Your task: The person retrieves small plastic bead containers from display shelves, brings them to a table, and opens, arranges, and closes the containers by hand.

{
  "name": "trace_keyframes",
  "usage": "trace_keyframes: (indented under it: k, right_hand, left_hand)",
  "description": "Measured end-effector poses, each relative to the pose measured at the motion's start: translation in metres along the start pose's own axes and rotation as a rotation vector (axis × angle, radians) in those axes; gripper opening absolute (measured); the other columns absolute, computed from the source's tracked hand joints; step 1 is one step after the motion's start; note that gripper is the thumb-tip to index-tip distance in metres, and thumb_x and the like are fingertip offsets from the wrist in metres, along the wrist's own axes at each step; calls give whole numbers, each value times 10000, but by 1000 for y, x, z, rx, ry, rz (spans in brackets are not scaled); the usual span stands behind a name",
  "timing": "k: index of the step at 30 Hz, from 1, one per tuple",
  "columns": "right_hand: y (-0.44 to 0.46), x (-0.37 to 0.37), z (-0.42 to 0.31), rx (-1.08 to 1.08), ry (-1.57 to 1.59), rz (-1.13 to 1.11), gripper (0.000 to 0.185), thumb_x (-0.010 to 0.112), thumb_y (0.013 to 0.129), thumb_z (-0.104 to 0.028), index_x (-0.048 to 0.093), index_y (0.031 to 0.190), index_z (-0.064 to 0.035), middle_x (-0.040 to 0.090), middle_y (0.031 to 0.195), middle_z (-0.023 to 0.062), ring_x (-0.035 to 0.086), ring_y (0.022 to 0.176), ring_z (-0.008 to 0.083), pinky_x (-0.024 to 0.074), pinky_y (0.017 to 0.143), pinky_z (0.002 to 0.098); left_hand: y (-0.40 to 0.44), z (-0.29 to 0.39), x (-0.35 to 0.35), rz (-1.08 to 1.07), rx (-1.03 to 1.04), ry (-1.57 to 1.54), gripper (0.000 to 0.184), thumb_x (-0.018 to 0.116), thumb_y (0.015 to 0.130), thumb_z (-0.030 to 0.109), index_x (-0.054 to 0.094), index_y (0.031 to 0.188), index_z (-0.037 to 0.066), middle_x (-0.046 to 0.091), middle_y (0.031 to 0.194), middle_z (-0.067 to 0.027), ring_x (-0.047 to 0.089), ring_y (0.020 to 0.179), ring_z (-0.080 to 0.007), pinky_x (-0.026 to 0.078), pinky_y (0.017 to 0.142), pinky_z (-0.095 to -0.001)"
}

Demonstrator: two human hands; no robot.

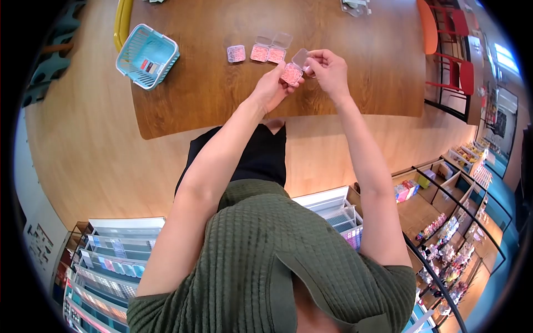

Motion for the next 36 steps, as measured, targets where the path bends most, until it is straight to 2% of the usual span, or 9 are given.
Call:
trace_keyframes:
  k: [3, 14, 21, 24, 27, 28, 31, 35, 36]
  right_hand:
    - [10, -1, 22, 244, 135, -118, 150, 698, 910, -66, 693, 1023, 32, 721, 842, 66, 649, 683, 80, 534, 610, 222]
    - [56, -15, 36, 59, -39, -28, 99, 697, 876, -6, 700, 965, 37, 716, 779, 68, 659, 643, 97, 527, 564, 230]
    - [66, -8, 54, 34, 48, -37, 184, 729, 855, -32, 699, 1017, 48, 732, 862, 99, 671, 685, 111, 548, 612, 242]
    - [52, -31, 42, -86, -230, 80, 304, 777, 824, -128, 695, 1081, 11, 727, 984, 105, 701, 795, 162, 568, 684, 295]
    - [12, -24, 4, -305, -950, 120, 419, 810, 783, -234, 684, 1135, -45, 694, 1050, 93, 697, 909, 219, 565, 759, 352]
    - [3, -19, 8, -248, -961, 53, 458, 812, 766, -286, 671, 1154, -86, 657, 1075, 95, 677, 965, 262, 552, 790, 381]
    - [-9, -12, 19, -224, -862, 9, 403, 808, 776, -279, 678, 1103, -82, 659, 1025, 81, 687, 905, 232, 552, 766, 364]
    - [-31, -11, 24, -129, -382, -30, 422, 823, 768, -208, 687, 1147, -79, 692, 965, 53, 667, 701, 163, 552, 680, 294]
    - [-40, -8, 14, -230, -408, -26, 434, 822, 772, -177, 684, 1172, -78, 701, 950, 58, 655, 664, 158, 549, 652, 279]
  left_hand:
    - [4, -3, -1, 17, -12, 1, 497, 304, 1104, 411, 589, 1186, 12, 698, 1000, -121, 597, 825, -153, 464, 705, -292]
    - [12, -17, -20, 353, -94, 155, 751, 304, 1047, 599, 522, 1254, -89, 689, 1101, -232, 675, 945, -247, 534, 808, -328]
    - [6, -16, -32, 372, -92, 158, 733, 308, 1056, 574, 506, 1272, -98, 675, 1144, -238, 670, 974, -250, 538, 843, -335]
    - [6, -16, -30, 357, -104, 138, 712, 319, 1061, 560, 499, 1283, -92, 656, 1192, -241, 656, 1025, -254, 532, 904, -344]
    - [6, -19, -31, 348, -104, 130, 695, 336, 1061, 549, 496, 1288, -89, 652, 1195, -236, 654, 1034, -257, 529, 918, -348]
    - [7, -22, -31, 344, -106, 134, 686, 347, 1061, 543, 493, 1292, -87, 649, 1199, -235, 652, 1040, -259, 526, 926, -350]
    - [5, -29, -25, 298, -124, 183, 629, 396, 1060, 509, 494, 1306, -62, 638, 1213, -222, 636, 1078, -258, 515, 955, -357]
    - [-1, -28, 3, 202, -115, 21, 529, 473, 1054, 444, 501, 1325, -8, 625, 1208, -172, 608, 1131, -236, 500, 984, -362]
    - [4, -31, 5, 184, -84, -41, 431, 487, 1051, 436, 582, 1231, 56, 619, 1104, -75, 600, 1058, -190, 510, 928, -359]
Point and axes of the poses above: each hand's wrist, its own y-axis towards the middle knuckle, its own x-axis out of the palm, z = x × y, the point moved 9 cm from there along y, towards the middle knuckle
